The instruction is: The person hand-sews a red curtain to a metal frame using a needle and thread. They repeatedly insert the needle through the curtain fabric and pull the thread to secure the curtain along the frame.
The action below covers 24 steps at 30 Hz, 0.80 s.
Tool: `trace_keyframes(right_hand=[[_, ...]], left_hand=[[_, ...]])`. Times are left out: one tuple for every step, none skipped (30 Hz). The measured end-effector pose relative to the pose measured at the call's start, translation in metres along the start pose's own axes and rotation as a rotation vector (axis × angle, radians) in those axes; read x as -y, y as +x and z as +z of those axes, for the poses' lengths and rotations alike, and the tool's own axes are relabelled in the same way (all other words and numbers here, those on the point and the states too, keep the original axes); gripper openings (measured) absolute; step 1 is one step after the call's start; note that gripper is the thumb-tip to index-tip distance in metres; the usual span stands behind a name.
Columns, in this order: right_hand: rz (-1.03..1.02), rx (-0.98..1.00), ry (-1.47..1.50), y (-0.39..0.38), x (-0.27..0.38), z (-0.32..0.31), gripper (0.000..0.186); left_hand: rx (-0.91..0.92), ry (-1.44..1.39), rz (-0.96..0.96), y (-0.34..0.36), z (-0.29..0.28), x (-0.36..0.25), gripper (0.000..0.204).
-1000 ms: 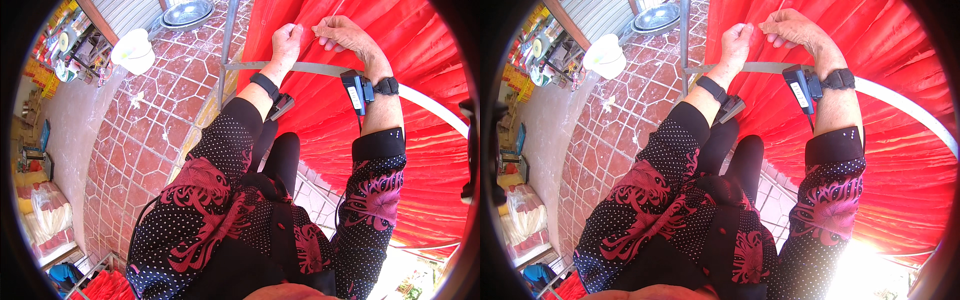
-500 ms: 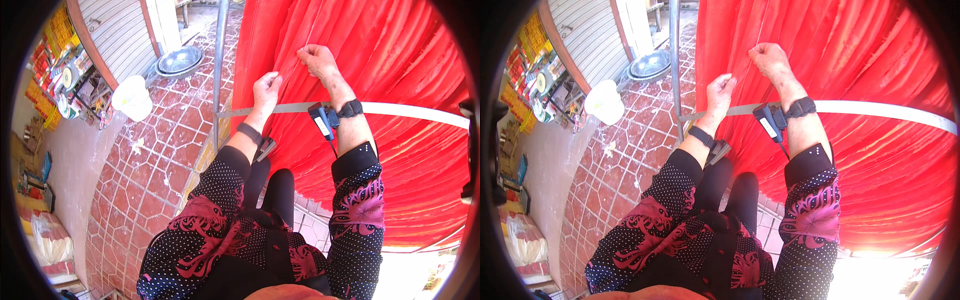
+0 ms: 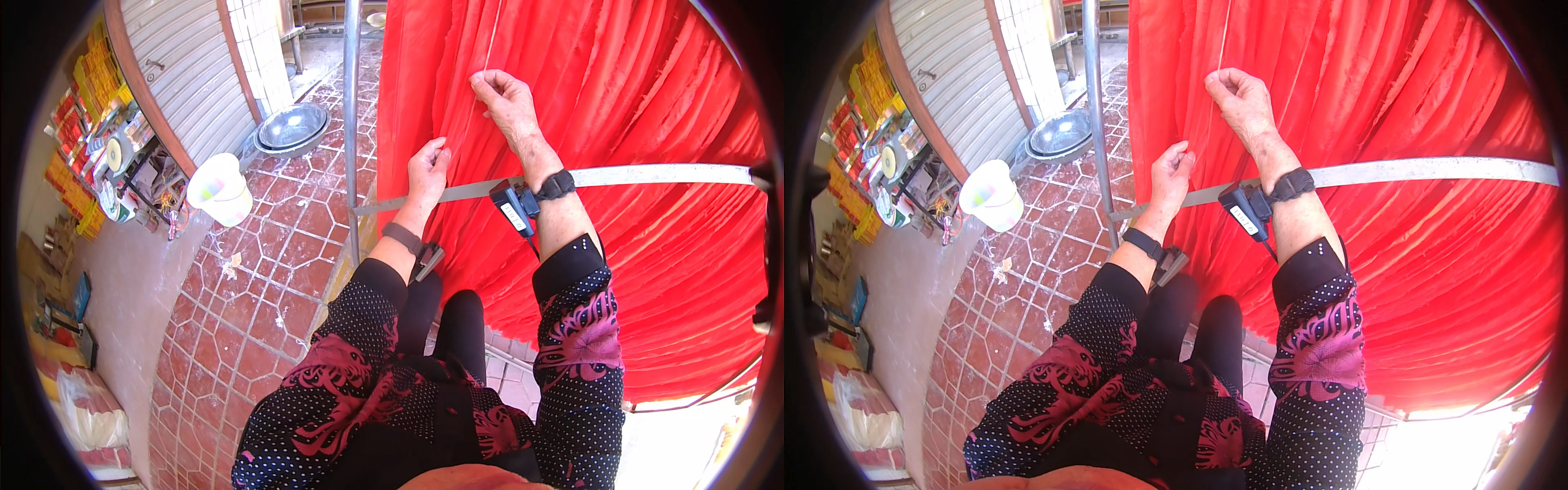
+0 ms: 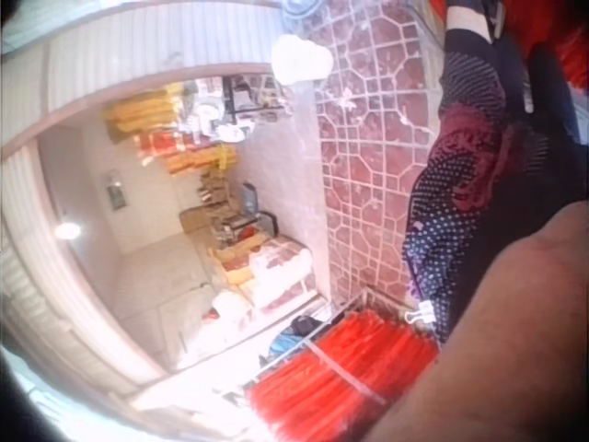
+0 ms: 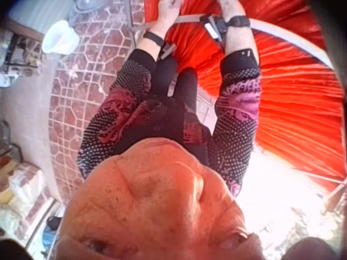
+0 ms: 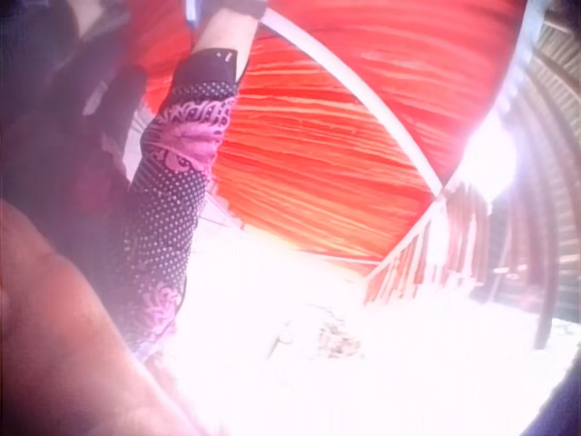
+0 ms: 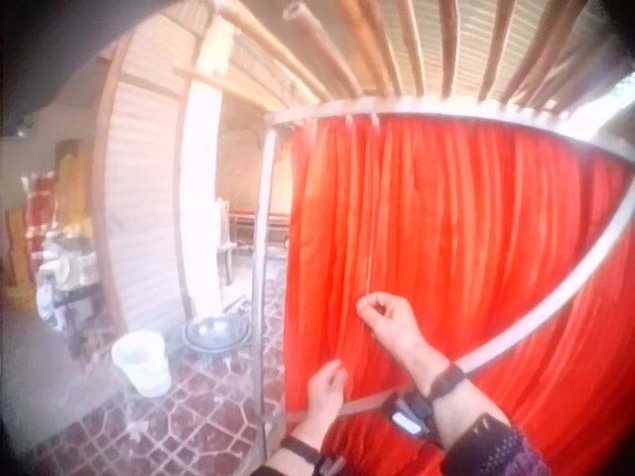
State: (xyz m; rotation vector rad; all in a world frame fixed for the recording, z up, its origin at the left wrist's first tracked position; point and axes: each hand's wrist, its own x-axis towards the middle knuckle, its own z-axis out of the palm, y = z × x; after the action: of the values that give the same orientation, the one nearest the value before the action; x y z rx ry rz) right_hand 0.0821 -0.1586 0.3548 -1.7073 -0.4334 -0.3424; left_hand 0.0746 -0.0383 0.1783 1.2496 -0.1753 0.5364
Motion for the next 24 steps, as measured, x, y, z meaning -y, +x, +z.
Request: trace_keyframes(right_hand=[[-0.011,-0.010,0.014,0.001,-0.002,0.000,0.018],[-0.046,-0.036,0.000,0.003,-0.004,0.000,0.018],[-0.081,-0.061,-0.014,0.005,-0.007,-0.001,0.018],[-0.080,-0.099,-0.034,0.007,-0.009,0.000,0.018],[-0.136,-0.096,-0.025,0.009,-0.011,0.000,0.018],[-0.155,-0.107,-0.022,0.010,-0.013,0.000,0.019],[-0.116,-0.140,-0.040,0.011,-0.014,0.000,0.020],[-0.150,-0.107,-0.012,0.011,-0.014,0.000,0.021],[-0.126,-0.097,-0.005,0.010,-0.014,0.000,0.022],[-0.096,-0.091,-0.001,0.009,-0.013,0.000,0.024],[-0.115,-0.092,-0.015,0.008,-0.012,0.001,0.028],[-0.128,-0.097,-0.033,0.007,-0.010,0.002,0.033],[-0.118,-0.109,-0.058,0.006,-0.009,0.002,0.037],[-0.112,-0.103,-0.097,0.004,-0.007,0.002,0.046],[-0.132,-0.113,-0.145,0.003,-0.006,0.002,0.046],[-0.146,-0.130,-0.195,0.002,-0.006,0.001,0.047],[-0.159,-0.147,-0.245,0.002,-0.005,0.001,0.048],[-0.163,-0.154,-0.277,0.002,-0.005,0.000,0.046],[-0.171,-0.191,-0.303,0.002,-0.005,-0.001,0.044],[-0.186,-0.231,-0.333,0.002,-0.005,-0.001,0.041],[-0.175,-0.279,-0.371,0.002,-0.005,-0.002,0.039],[-0.206,-0.299,-0.352,0.002,-0.005,-0.002,0.038],[-0.211,-0.327,-0.341,0.002,-0.005,-0.003,0.036],[-0.183,-0.352,-0.331,0.001,-0.003,-0.003,0.035]], left_hand=[[0.011,0.018,-0.001,-0.001,0.000,-0.002,0.025],[0.023,0.036,-0.002,-0.003,0.000,-0.004,0.027],[0.037,0.054,-0.021,-0.005,-0.001,-0.005,0.028],[0.050,0.120,0.002,-0.007,-0.002,-0.007,0.030],[0.066,0.185,0.007,-0.008,-0.003,-0.009,0.032],[0.084,0.251,0.011,-0.009,-0.003,-0.010,0.034],[0.067,0.256,0.121,-0.010,-0.002,-0.012,0.033],[0.050,0.259,0.229,-0.011,0.001,-0.013,0.033],[0.042,0.261,0.318,-0.011,0.003,-0.014,0.032],[0.039,0.273,0.357,-0.012,0.003,-0.016,0.031],[0.043,0.285,0.376,-0.014,0.005,-0.017,0.030],[0.046,0.296,0.395,-0.015,0.006,-0.019,0.030],[0.057,0.307,0.406,-0.015,0.006,-0.022,0.031],[0.068,0.319,0.417,-0.016,0.007,-0.024,0.032],[0.079,0.325,0.426,-0.016,0.007,-0.026,0.033],[0.085,0.370,0.449,-0.016,0.007,-0.028,0.034],[0.092,0.409,0.469,-0.016,0.007,-0.031,0.035],[0.102,0.448,0.482,-0.015,0.007,-0.032,0.036],[0.114,0.463,0.501,-0.015,0.007,-0.034,0.036],[0.130,0.478,0.515,-0.015,0.007,-0.036,0.037],[0.151,0.492,0.522,-0.014,0.007,-0.038,0.038],[0.178,0.518,0.520,-0.013,0.005,-0.040,0.036],[0.210,0.543,0.510,-0.013,0.004,-0.043,0.035],[0.241,0.574,0.486,-0.012,0.004,-0.045,0.034]])
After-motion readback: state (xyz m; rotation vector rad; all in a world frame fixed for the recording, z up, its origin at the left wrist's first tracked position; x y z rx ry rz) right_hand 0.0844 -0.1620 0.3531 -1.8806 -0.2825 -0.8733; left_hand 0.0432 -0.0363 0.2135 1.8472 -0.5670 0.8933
